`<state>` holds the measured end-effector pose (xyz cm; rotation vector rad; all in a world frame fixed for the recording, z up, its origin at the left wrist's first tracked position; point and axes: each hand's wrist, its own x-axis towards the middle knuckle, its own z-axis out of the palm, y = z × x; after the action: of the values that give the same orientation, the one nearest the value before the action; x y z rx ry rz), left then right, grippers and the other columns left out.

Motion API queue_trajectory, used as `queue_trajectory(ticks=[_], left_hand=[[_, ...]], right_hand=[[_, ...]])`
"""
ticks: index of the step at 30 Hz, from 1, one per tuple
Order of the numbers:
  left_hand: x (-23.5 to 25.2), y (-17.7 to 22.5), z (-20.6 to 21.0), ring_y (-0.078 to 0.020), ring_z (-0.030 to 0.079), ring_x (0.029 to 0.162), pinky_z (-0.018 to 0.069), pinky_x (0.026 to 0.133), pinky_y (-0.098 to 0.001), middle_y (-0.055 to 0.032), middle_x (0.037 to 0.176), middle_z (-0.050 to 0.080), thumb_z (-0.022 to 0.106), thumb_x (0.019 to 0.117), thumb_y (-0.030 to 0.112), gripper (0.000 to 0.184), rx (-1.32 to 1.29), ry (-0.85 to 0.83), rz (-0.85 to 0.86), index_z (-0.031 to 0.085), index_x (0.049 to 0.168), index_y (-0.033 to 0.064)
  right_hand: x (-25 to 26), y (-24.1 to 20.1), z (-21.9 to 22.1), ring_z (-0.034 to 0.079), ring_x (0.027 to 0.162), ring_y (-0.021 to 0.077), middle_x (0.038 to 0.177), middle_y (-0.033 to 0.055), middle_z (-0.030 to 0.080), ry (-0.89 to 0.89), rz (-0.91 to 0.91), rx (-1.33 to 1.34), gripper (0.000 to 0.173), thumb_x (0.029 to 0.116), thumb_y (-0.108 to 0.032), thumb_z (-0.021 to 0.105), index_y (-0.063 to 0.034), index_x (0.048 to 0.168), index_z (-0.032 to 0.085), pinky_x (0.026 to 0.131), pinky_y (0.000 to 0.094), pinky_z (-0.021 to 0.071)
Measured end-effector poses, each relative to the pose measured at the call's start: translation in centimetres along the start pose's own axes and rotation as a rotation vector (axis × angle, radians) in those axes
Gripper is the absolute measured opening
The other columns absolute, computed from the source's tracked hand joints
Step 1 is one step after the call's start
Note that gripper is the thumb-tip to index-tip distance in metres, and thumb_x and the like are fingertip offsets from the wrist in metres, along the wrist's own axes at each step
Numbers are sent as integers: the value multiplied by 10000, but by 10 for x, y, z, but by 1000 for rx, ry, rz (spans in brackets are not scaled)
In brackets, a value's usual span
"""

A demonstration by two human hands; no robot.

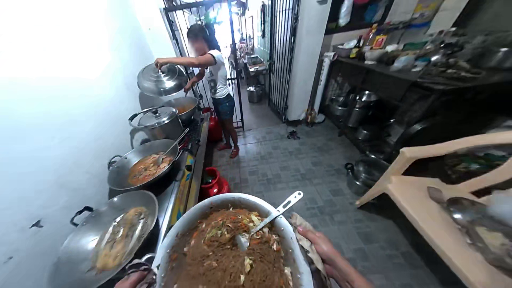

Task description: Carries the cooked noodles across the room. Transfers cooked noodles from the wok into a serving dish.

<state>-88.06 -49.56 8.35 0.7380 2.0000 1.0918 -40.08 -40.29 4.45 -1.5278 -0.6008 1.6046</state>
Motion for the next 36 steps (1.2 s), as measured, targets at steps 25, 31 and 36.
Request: queue_trajectory(ticks=[25,31,36], left_hand=[[510,359,664,-209,645,802,549,765,-415,-135,881,669,624,945,46,107,-142,-369,2,657,973,-51],[672,472,798,-221,648,858,539,809,-439,-140,920,675,630,953,89,135,-85,-398,36,673,973,-38],[805,574,925,-215,646,854,541,802,-427,-138,920,669,644,943,92,138,-96,-418,83,662,968,-42]], right_hand=[[522,-334,-136,680,839,21,962,2,686,640,-164,41,311,1071,-254,553,3,1245,578,796,244,588],[702,-455,-118,659,766,9,909,-12,662,721,-156,33,328,1052,-277,595,-5,1234,575,723,229,580],[860,-555,-107,631,723,-5,874,-32,634,775,-188,82,304,1052,-280,597,-16,1202,578,688,209,560]])
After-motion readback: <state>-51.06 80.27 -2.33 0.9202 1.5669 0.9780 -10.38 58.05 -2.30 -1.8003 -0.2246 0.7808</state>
